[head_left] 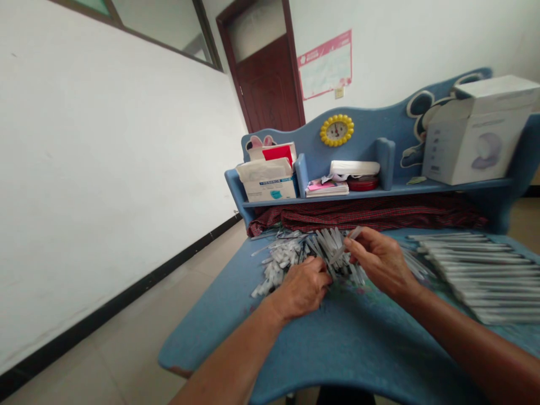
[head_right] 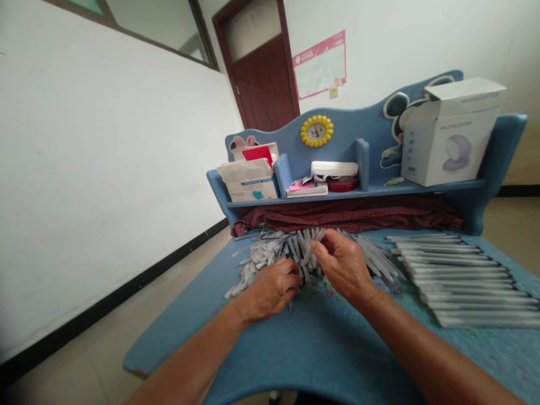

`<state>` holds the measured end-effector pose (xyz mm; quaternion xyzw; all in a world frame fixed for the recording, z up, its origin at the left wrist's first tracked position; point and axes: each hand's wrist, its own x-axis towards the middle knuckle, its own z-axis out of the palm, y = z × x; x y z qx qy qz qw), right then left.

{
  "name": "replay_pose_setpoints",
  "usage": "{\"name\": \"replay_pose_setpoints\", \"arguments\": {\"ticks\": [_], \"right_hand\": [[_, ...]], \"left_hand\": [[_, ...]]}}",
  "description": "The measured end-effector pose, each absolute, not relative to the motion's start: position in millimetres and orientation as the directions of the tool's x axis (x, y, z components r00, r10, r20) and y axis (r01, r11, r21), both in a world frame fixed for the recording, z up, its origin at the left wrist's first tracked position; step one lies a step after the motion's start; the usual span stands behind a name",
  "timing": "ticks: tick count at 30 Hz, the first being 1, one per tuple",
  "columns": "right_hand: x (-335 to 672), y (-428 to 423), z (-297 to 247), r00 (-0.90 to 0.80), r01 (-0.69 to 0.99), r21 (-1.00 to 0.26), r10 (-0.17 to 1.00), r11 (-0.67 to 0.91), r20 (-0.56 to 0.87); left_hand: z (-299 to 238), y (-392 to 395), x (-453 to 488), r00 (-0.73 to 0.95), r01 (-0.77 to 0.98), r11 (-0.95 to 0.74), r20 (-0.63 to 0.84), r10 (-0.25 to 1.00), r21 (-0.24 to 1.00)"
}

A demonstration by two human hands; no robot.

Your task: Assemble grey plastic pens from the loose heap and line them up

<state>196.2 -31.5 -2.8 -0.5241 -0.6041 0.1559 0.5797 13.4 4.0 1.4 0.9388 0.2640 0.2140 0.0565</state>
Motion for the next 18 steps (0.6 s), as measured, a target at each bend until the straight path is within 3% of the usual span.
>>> {"name": "replay_pose_setpoints", "arguments": {"ticks": [4, 7, 9, 11, 13, 18], "right_hand": [[198.3, -33.1, -2.4, 0.194, 0.603, -0.709, 0.795, 0.366, 0.575], [197.5, -36.8, -0.6, 0.124, 0.754, -0.563, 0.769, 0.338, 0.628], [195.3, -39.3, -0.3, 0.012, 0.862, -0.379, 0.734, 0.337, 0.679], [192.3, -41.4, -0.9, -0.159, 0.922, -0.142, 0.688, 0.359, 0.708], [189.3, -43.2, -2.0, -0.300, 0.924, 0.046, 0.646, 0.380, 0.702], [185.3, -45.8, -3.1, -0.367, 0.922, 0.176, 0.632, 0.346, 0.682]], "left_hand": [[5.0, 7.7, 17.3, 0.802, 0.379, -0.896, 0.401, 0.443, 0.230], [13.8, 12.0, 17.7, 0.568, 0.331, -0.826, 0.603, 0.560, 0.456], [19.8, 15.0, 16.4, 0.350, 0.228, -0.719, 0.634, 0.690, 0.657], [24.5, 17.6, 14.3, 0.201, 0.027, -0.552, 0.536, 0.820, 0.834], [28.2, 19.4, 11.7, 0.153, -0.202, -0.378, 0.410, 0.899, 0.903], [36.7, 20.7, 3.6, 0.167, -0.486, -0.169, 0.281, 0.945, 0.857]]}}
